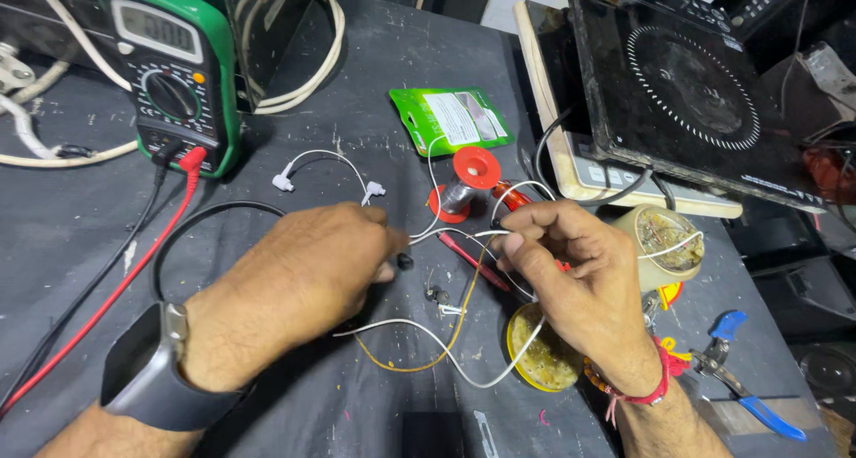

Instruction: The person strips the insulation from the ends of white and yellow wires using pliers and twists the exposed strands. They then apply solder to the wire ends using a soldering iron and solder wire, preparing the wires for connection.

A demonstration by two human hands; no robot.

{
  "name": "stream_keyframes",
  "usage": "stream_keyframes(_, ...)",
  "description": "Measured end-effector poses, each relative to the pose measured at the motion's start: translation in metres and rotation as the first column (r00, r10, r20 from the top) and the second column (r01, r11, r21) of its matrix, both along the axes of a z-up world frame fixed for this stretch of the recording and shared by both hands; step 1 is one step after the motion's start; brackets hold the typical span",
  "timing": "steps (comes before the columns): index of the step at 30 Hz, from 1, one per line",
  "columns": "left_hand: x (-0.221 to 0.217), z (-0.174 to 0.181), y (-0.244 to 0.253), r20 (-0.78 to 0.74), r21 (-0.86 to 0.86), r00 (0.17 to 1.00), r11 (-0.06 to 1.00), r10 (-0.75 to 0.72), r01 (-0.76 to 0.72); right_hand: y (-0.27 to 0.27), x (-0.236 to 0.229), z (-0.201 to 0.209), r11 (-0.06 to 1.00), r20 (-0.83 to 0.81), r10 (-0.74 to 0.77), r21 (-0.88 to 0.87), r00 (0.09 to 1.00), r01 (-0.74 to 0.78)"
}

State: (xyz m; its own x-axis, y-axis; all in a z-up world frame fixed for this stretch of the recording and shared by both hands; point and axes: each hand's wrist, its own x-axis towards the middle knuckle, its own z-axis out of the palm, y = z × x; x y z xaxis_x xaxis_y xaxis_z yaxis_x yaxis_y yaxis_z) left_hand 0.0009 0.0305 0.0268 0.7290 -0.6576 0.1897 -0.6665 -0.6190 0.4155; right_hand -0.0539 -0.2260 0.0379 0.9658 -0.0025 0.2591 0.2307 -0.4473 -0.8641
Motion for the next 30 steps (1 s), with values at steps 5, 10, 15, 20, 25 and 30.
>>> stream_keyframes(5, 0.005, 0.027, 0.030, 0.137, -0.225, 0.968, 0.958, 0.211, -0.177, 0.002, -0.003, 0.004, 0.998, 0.039, 0.059, 0.003, 0.997, -0.059)
stream_keyframes(10, 0.010, 0.028, 0.031, 0.071, 0.017, 0.956, 0.958, 0.285, -0.286, 0.000, -0.003, 0.005, 0.977, 0.066, 0.022, -0.215, 0.998, -0.007)
stream_keyframes(15, 0.015, 0.007, 0.013, 0.005, 0.152, 0.966, 0.955, 0.259, -0.256, 0.002, -0.004, 0.008, 0.969, 0.066, 0.027, -0.246, 0.997, -0.010)
stream_keyframes(20, 0.021, -0.011, 0.011, 0.071, 0.065, 0.974, 0.974, 0.213, -0.218, 0.008, -0.003, 0.007, 0.943, 0.129, 0.051, -0.333, 0.990, -0.005)
stream_keyframes(25, 0.026, -0.017, 0.008, -0.199, -0.275, 0.972, 0.944, 0.128, -0.180, 0.018, -0.003, 0.004, 0.982, 0.008, 0.064, -0.178, 0.998, -0.061)
stream_keyframes(30, 0.020, -0.016, -0.015, -0.595, -0.646, 0.760, 0.718, -0.261, -0.259, 0.017, -0.007, 0.003, 1.000, -0.013, 0.016, 0.012, 1.000, -0.016)
